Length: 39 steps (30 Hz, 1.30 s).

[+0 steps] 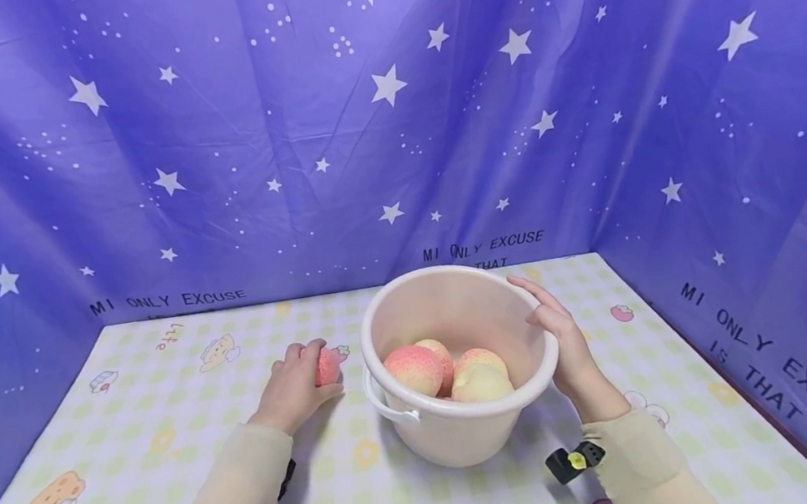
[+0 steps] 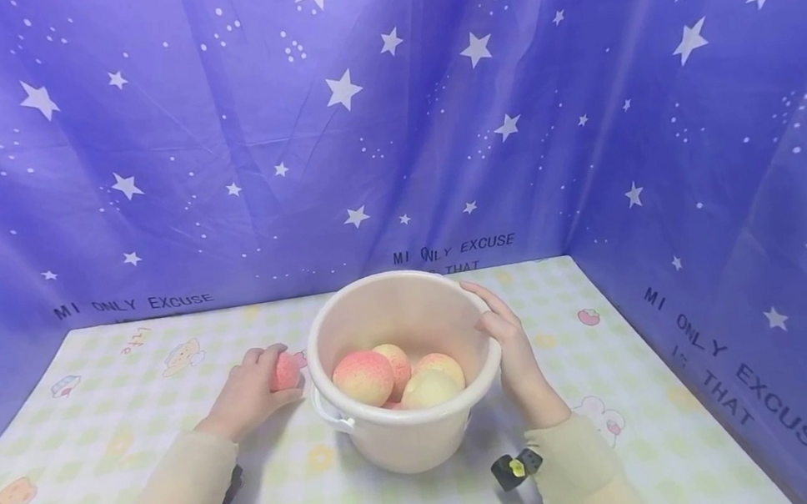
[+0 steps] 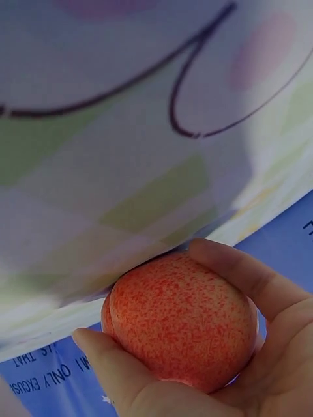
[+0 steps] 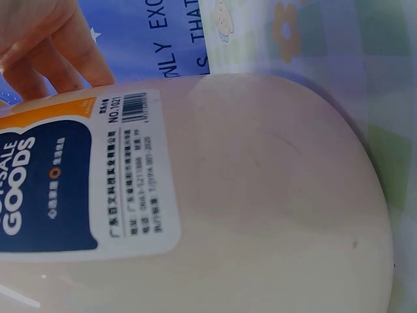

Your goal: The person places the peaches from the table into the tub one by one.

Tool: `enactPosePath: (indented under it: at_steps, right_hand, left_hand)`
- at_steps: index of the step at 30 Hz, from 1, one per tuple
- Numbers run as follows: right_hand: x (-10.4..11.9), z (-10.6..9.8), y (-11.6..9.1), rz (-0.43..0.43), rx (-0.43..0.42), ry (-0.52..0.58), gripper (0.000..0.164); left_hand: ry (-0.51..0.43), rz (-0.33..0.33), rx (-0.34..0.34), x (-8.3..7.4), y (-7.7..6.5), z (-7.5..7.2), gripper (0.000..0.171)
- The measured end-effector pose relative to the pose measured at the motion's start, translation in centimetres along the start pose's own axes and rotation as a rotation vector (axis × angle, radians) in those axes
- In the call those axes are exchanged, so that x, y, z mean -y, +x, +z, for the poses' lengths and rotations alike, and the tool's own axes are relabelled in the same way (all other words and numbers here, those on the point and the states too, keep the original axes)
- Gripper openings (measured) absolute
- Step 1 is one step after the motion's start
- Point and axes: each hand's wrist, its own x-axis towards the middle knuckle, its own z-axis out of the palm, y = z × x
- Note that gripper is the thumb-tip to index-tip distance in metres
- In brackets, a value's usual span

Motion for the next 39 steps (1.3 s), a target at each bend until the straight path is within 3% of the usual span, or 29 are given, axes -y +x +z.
enactPosePath:
  at_steps: [13, 39]
  right_hand:
    - [-0.1, -0.1, 0.0, -0.002, -0.004, 0.008, 0.068]
    - [0.0, 0.1, 0.0, 0.002, -0.005, 0.012, 0.069]
  left_hand:
    - [-0.058, 0.004, -0.032, -0.1, -0.2, -0.1, 0.077]
    - [-0.125, 0.038, -0.123, -1.7, -1.0, -3.0, 0.076]
